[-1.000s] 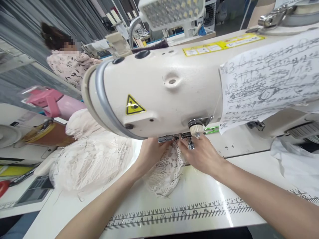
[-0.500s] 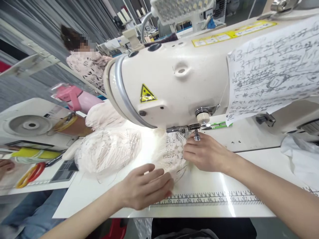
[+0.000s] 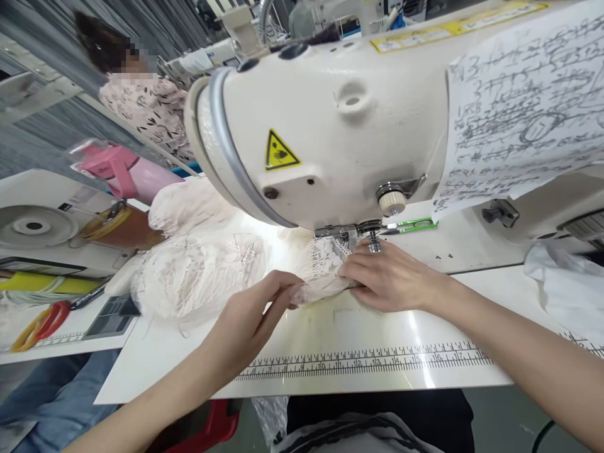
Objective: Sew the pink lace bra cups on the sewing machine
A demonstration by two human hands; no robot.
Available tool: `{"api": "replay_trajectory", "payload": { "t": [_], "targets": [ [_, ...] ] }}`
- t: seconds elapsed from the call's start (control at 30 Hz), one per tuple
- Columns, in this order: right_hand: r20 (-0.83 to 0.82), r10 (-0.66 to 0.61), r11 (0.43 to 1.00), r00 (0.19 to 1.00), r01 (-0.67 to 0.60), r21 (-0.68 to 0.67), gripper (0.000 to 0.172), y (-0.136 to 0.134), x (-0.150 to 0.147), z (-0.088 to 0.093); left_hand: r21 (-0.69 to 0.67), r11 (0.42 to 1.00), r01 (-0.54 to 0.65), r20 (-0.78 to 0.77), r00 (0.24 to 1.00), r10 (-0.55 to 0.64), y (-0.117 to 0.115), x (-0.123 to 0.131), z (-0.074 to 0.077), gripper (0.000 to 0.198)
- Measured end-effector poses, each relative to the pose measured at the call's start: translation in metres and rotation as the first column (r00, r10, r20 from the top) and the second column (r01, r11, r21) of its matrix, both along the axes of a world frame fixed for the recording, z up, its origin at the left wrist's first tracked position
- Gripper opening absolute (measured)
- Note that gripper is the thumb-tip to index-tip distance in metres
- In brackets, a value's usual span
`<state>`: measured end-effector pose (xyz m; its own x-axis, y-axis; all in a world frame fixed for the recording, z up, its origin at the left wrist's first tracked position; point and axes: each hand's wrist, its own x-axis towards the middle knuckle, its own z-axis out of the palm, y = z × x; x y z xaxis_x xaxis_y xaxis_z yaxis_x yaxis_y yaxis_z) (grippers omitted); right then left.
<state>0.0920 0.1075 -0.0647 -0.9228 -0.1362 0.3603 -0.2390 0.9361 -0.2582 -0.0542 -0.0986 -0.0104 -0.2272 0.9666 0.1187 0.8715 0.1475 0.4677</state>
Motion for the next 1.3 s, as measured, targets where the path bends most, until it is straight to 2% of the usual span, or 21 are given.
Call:
{"api": "replay_trajectory", "payload": {
  "t": [0.07,0.17,0.2,0.27,0.33,0.4,0.53,0.7,0.87,1.07,1.17,1.3],
  "targets": [
    [-0.069,0.021,1.0,0.997,-0.019,0.02,0.013,0.001,-0.001,-0.002,-0.089,0.994,0.067,0.032,0.997,-0.064,0.01,-0.003,0.007,0.011],
    [-0.128,0.079,0.996,0.989,-0.085,-0.037,0.014,0.003,-0.002,-0.001,-0.102,0.967,0.232,-0.053,0.97,-0.238,0.027,-0.006,0.0,0.03],
    [-0.134,0.087,0.993,0.987,-0.097,-0.069,0.013,0.003,-0.002,0.0,-0.082,0.958,0.276,-0.117,0.952,-0.284,0.032,-0.006,-0.006,0.026],
    [-0.127,0.096,0.987,0.987,-0.111,-0.114,0.013,0.002,-0.002,0.003,-0.002,0.938,0.348,-0.288,0.898,-0.334,0.041,-0.006,-0.021,0.002],
    [-0.089,0.083,0.988,0.993,-0.093,-0.119,0.011,0.002,-0.002,0.004,0.116,0.907,0.406,-0.463,0.829,-0.312,0.045,-0.005,-0.033,0.019],
    [-0.04,0.047,0.996,0.998,-0.05,-0.08,0.009,0.002,-0.001,0.003,0.22,0.869,0.443,-0.564,0.785,-0.257,0.045,-0.005,-0.042,0.024],
    [-0.008,0.006,0.999,1.0,-0.006,0.033,0.012,0.003,0.0,-0.002,0.304,0.859,0.411,-0.569,0.802,-0.182,0.041,-0.005,-0.047,0.02],
    [-0.075,0.025,0.99,0.997,-0.014,0.138,0.017,0.0,-0.004,0.0,0.362,0.862,0.354,-0.523,0.843,-0.126,0.038,-0.006,-0.047,0.021],
    [-0.12,0.101,0.995,0.988,-0.096,0.041,0.011,0.001,-0.006,0.001,0.348,0.883,0.316,-0.445,0.884,-0.141,0.037,-0.007,-0.048,0.013],
    [-0.127,0.126,0.988,0.984,-0.136,-0.073,0.011,0.002,-0.004,-0.002,0.326,0.896,0.301,-0.366,0.914,-0.174,0.038,-0.009,-0.044,0.029],
    [-0.131,0.119,0.986,0.984,-0.133,-0.1,0.012,0.001,-0.005,-0.001,0.333,0.891,0.31,-0.401,0.901,-0.163,0.039,-0.009,-0.047,0.035],
    [-0.084,0.107,0.986,0.991,-0.117,-0.116,0.016,0.003,-0.004,0.0,0.341,0.886,0.315,-0.44,0.886,-0.146,0.038,-0.009,-0.051,0.017]
  ]
}}
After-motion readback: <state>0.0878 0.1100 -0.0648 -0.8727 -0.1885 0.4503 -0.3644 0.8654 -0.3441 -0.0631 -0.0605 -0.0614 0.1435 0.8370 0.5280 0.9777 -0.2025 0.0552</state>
